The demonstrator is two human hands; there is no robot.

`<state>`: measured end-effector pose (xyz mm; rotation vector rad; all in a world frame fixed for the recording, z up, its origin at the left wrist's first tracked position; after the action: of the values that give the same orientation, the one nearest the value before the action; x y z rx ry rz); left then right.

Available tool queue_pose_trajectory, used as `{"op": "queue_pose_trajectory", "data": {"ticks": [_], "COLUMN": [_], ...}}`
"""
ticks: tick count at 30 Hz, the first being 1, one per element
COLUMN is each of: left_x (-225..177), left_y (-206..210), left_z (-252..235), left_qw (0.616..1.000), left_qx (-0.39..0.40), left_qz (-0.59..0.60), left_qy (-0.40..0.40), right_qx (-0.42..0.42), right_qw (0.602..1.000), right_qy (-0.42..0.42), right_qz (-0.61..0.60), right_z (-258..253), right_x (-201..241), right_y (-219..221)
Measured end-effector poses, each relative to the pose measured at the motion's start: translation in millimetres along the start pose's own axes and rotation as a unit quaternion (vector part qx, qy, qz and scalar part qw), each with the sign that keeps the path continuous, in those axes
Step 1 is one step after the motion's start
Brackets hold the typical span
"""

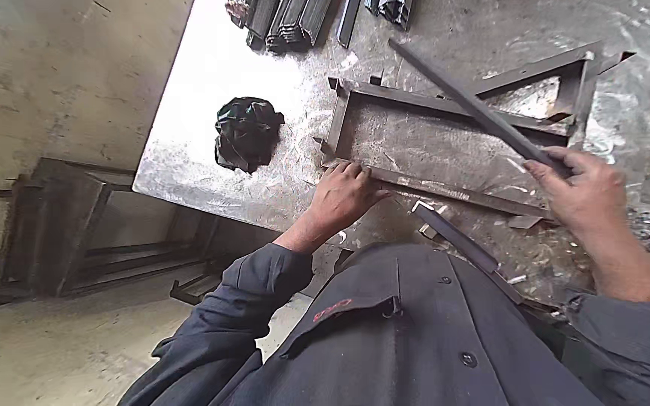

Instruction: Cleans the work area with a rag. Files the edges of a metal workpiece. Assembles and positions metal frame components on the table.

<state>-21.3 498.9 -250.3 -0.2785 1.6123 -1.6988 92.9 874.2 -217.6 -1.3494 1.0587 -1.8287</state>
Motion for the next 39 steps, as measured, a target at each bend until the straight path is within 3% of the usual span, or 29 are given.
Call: {"op": "queue_pose_trajectory", "data": {"ticks": [3, 4, 6, 8, 9, 11, 14, 17, 19, 22, 25, 28, 31, 35, 39], "left_x": [0, 8, 53, 124, 158, 198, 165, 87, 29, -66, -150, -211, -224, -219, -160], "left_y": [-31, -43, -56, -51, -45, -47, -90, -112, -95, -52, 3, 47, 51, 52, 44], "left_z": [5, 13, 23, 25, 25, 24, 23, 12, -13, -76, -148, -197, -209, -220, -205], "left_qw": [0.978, 0.972, 0.961, 0.927, 0.913, 0.906, 0.906, 0.941, 0.97, 0.983, 0.965, 0.92, 0.883, 0.857, 0.868], "left_qx": [-0.069, -0.135, -0.217, -0.15, -0.109, -0.111, -0.195, -0.214, -0.149, -0.035, 0.056, 0.167, 0.254, 0.28, 0.266], "left_qz": [0.193, 0.193, 0.066, 0.007, 0.022, 0.056, 0.15, 0.196, 0.19, 0.156, 0.142, 0.13, 0.103, 0.082, 0.089], "left_qy": [0.038, 0.002, -0.161, -0.344, -0.393, -0.404, -0.345, -0.174, -0.024, 0.093, 0.215, 0.33, 0.382, 0.424, 0.41], "right_qx": [-0.029, -0.035, -0.049, -0.055, -0.059, -0.073, -0.092, -0.113, -0.147, -0.192, -0.233, -0.251, -0.265, -0.319, -0.324], "right_qw": [0.999, 0.998, 0.995, 0.992, 0.989, 0.983, 0.971, 0.961, 0.955, 0.95, 0.936, 0.928, 0.919, 0.881, 0.871], "right_qy": [0.011, 0.014, 0.014, 0.017, 0.018, 0.008, 0.006, 0.044, 0.038, 0.048, 0.064, 0.11, 0.137, 0.168, 0.181], "right_qz": [-0.038, -0.055, -0.088, -0.114, -0.131, -0.169, -0.219, -0.248, -0.256, -0.242, -0.258, -0.253, -0.258, -0.307, -0.321], "right_z": [4, 7, 13, 21, 22, 22, 28, 50, 59, 77, 102, 132, 156, 177, 198], "right_x": [-6, -5, -2, 0, 0, -1, 6, 9, 1, -8, -24, -35, -34, -36, -46], "right_y": [-8, -9, -10, -10, -8, -4, -8, -20, -27, -40, -45, -43, -36, -32, -27]}}
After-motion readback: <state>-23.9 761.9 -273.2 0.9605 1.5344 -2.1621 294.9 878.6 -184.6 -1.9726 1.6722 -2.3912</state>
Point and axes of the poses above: each hand's wrist, its own z-axis away from the middle knuckle, its own y-axis out of the palm, x = y × z, the point moved 1 cm from there along -z, towards the middle knuckle, and after that the axes turned 11 degrees about x, right-handed, at the moved point
